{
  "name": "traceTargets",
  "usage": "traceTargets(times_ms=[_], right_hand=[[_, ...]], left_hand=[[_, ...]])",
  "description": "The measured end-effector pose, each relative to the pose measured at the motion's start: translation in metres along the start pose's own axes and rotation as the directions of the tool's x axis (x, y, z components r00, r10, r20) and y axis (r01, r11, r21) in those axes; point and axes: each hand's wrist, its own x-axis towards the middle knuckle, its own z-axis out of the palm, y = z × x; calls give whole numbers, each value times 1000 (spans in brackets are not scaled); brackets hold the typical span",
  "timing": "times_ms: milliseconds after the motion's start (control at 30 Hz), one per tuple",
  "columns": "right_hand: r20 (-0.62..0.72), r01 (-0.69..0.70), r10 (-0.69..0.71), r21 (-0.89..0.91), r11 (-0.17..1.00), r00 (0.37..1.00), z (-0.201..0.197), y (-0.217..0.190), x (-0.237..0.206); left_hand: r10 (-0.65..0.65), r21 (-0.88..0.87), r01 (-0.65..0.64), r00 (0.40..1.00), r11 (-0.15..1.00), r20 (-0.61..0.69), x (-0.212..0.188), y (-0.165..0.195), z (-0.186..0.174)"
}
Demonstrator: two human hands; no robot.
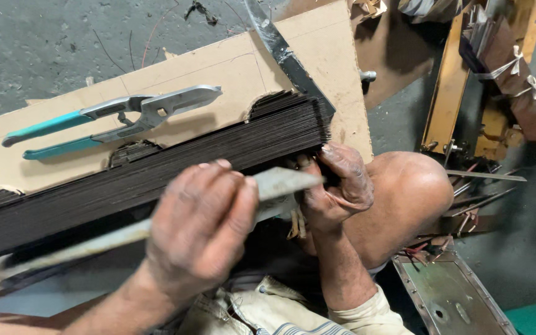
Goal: The person sits on the floor with a stack of thin dark sheets on a cardboard board and uses a thin metal sheet to lift and separate individual sheets one at a time, placing each separated sheet onto a pile below the stack. The person repeats this separating and stacking action throughout the episode.
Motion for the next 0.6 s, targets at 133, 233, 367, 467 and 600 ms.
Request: traceTargets(times_ms=[133, 233, 367, 467, 600], right_hand=[[43, 4, -4, 9, 1000, 999, -3, 0, 0], [45, -23, 20, 70, 997, 999, -4, 2, 0], [46, -16, 12, 91, 996, 999, -6, 6, 1], [58, -12, 6, 103, 995, 998, -7, 8, 2], [55, -32, 25, 129, 991, 998, -7, 8, 2]], left_hand=[[-15, -77, 16, 1000, 997, 9, 22, -6, -11], [23, -85, -22, 1000, 996, 4, 36, -2, -4], [113, -37, -113, 994, 993, 7, 45, 4, 7], [153, 27, -153, 988, 988, 11, 46, 6, 11], [158, 74, -159, 987, 985, 14, 46, 8, 13]])
